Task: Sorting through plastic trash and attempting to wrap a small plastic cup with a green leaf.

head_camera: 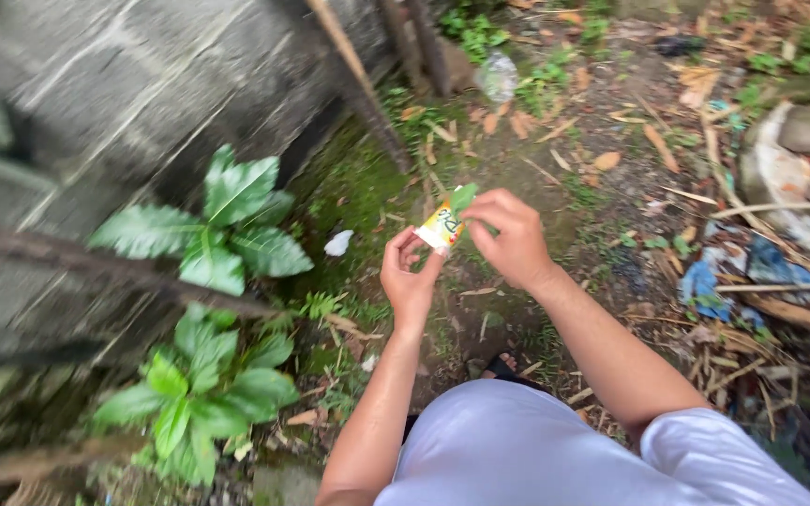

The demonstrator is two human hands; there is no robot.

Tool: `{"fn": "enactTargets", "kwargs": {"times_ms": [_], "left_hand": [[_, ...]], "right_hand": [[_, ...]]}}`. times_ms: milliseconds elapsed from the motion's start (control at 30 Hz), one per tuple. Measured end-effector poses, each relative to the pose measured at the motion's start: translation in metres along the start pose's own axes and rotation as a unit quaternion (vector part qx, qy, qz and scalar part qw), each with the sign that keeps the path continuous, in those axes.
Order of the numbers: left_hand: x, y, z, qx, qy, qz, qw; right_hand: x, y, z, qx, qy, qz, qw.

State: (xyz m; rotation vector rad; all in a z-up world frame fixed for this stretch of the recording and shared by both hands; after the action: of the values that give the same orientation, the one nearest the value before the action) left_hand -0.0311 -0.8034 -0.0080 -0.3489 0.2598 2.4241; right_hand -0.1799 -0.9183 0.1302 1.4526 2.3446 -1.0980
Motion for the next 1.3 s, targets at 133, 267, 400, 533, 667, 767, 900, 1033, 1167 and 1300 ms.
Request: {"fn": "enactTargets", "kwargs": {"times_ms": [133, 267, 400, 533, 667, 767, 900, 1033, 1167, 1300], "left_hand": [[0.012, -0.097, 0.088, -0.204, 0.095, 0.029, 0.974], [0.046, -0.194, 0.129, -0.305, 0.204, 0.063, 0.928], [0.084, -0.278, 0.157, -0.415, 0.251, 0.106, 0.868], [0.131, -0.354, 0.18, -0.481, 0.227, 0.17, 0.83], [0.183, -0.405, 0.205, -0.526, 0.2, 0.244, 0.79], [0.219, -0.43, 0.218, -0.549, 0.162, 0.297, 0.764], [0.268, -0.458, 0.238, -0.581, 0.119, 0.371, 0.714], [0.328, -0.485, 0.26, -0.617, 0.066, 0.447, 0.644], [0.378, -0.506, 0.293, -0.666, 0.037, 0.486, 0.565], [0.417, -0.532, 0.306, -0.682, -0.001, 0.521, 0.513]], "right_hand": [[0.016, 0.082, -0.075, -0.073, -0.076, -0.112, 0.988], [0.035, 0.148, -0.14, -0.08, -0.096, -0.13, 0.984], [0.076, 0.221, -0.21, -0.126, -0.118, -0.211, 0.962], [0.125, 0.271, -0.285, -0.177, -0.193, -0.295, 0.919], [0.15, 0.314, -0.329, -0.22, -0.227, -0.35, 0.882], [0.171, 0.339, -0.361, -0.228, -0.258, -0.367, 0.864], [0.232, 0.361, -0.42, -0.277, -0.319, -0.443, 0.791], [0.3, 0.373, -0.475, -0.334, -0.338, -0.542, 0.693], [0.349, 0.397, -0.523, -0.386, -0.361, -0.591, 0.609], [0.374, 0.439, -0.56, -0.414, -0.372, -0.552, 0.621]]}}
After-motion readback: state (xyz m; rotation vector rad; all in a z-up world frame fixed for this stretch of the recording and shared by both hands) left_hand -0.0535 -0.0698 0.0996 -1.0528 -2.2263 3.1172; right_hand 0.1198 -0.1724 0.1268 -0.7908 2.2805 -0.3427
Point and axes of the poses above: each hand's wrist, its own x-axis away from the middle knuckle, its own y-axis out of the palm, z = x × y, the point moved 7 cm from there along -x, towards the middle knuckle, and after that the axes turned 9 degrees about y, right-handed, at the moved point
